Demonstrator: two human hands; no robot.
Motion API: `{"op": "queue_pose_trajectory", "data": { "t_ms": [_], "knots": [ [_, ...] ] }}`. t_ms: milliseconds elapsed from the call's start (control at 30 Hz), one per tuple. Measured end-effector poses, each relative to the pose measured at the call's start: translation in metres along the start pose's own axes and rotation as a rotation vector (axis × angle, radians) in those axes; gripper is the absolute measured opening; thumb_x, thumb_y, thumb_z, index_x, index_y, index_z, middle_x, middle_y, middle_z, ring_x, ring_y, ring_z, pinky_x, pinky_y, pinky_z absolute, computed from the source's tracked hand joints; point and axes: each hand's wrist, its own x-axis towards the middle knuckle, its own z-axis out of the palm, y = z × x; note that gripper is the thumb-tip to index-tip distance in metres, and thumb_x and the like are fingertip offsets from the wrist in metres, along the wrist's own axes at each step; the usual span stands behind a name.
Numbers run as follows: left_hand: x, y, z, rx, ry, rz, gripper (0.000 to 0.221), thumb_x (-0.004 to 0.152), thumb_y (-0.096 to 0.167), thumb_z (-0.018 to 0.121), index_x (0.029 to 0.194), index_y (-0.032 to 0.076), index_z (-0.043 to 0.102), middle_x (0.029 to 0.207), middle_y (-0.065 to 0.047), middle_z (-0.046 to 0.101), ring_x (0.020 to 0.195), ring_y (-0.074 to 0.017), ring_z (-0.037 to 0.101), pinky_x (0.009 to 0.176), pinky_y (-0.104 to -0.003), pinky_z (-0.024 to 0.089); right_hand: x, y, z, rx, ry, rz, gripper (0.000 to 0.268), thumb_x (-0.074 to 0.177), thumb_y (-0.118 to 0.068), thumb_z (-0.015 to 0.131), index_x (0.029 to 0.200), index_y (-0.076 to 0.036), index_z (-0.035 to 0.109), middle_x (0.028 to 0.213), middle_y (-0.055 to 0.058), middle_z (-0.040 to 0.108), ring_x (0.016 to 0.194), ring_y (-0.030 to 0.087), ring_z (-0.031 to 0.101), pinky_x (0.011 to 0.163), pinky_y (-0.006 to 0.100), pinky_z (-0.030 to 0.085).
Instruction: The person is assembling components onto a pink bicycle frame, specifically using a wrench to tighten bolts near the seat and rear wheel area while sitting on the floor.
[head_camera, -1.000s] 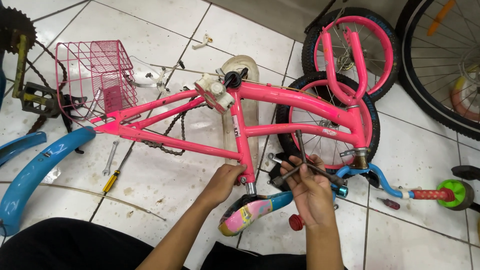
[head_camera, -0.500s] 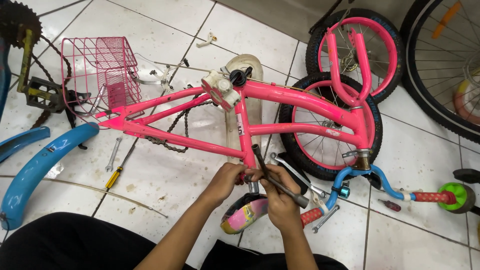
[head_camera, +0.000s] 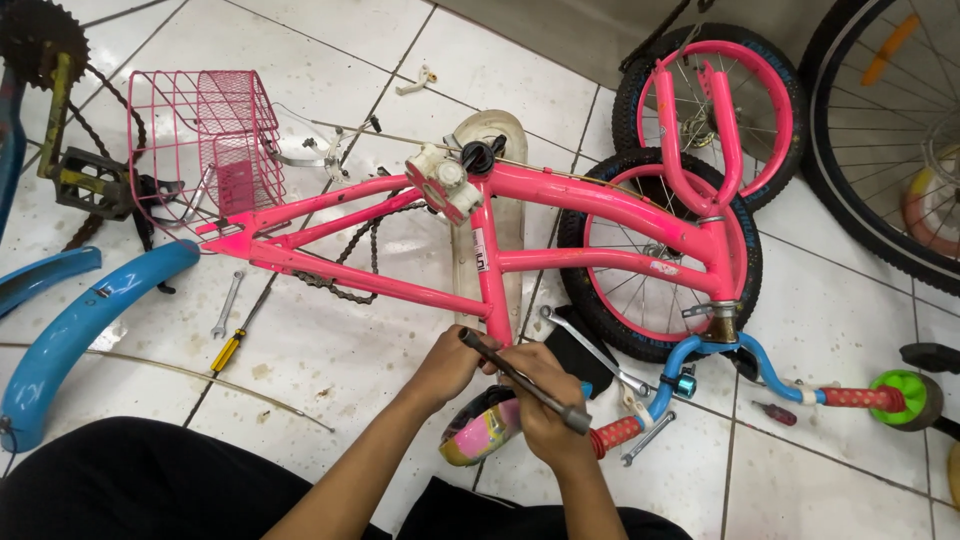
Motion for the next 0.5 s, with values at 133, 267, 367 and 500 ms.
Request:
{"op": "queue_pose_trajectory", "data": {
  "t_ms": [133,267,367,500],
  "knots": [
    [0.006,-0.011,0.001,0.102,0.051,-0.018,0.036,0.087,0.020,0.062,0.056,0.002,0.057,0.055,-0.002,0.051,0.056,-0.0110,0.043,0.052,-0.026,0.038,-0.006,-0.006,0.007,-0.136,0.015,-0.105,0.039,0.068,0.012,0.058,0.102,0.000,0.073,0.095,0.010,0.073,0.088,0.021,0.065,0.075,0.029,0.055],
    [0.000,0.001,0.002,0.232,0.073,-0.033,0.039,0.083,0.028,0.062,0.062,-0.004,0.061,0.058,-0.005,0.055,0.056,-0.0134,0.048,0.054,-0.028,0.044,-0.017,0.000,0.010,-0.157,0.134,-0.184,0.049,0.069,0.009,0.073,0.116,0.001,0.067,0.100,0.014,0.079,0.095,0.024,0.076,0.083,0.031,0.062],
    [-0.006,0.016,0.004,0.203,0.076,-0.064,0.038,0.084,0.028,0.060,0.070,-0.006,0.069,0.062,-0.009,0.064,0.058,-0.0148,0.057,0.057,-0.027,0.049,-0.026,0.006,0.011,-0.137,0.237,-0.217,0.068,0.072,0.008,0.079,0.135,0.000,0.055,0.104,0.017,0.079,0.099,0.024,0.080,0.085,0.031,0.067],
    [-0.004,0.015,0.003,0.283,0.095,-0.106,0.042,0.087,0.033,0.058,0.072,-0.004,0.072,0.061,-0.008,0.066,0.058,-0.0152,0.058,0.060,-0.029,0.051,-0.028,-0.028,0.014,-0.235,0.280,-0.278,0.042,0.078,0.009,0.075,0.117,0.001,0.065,0.105,0.018,0.075,0.089,0.023,0.079,0.079,0.029,0.068]
  ]
}}
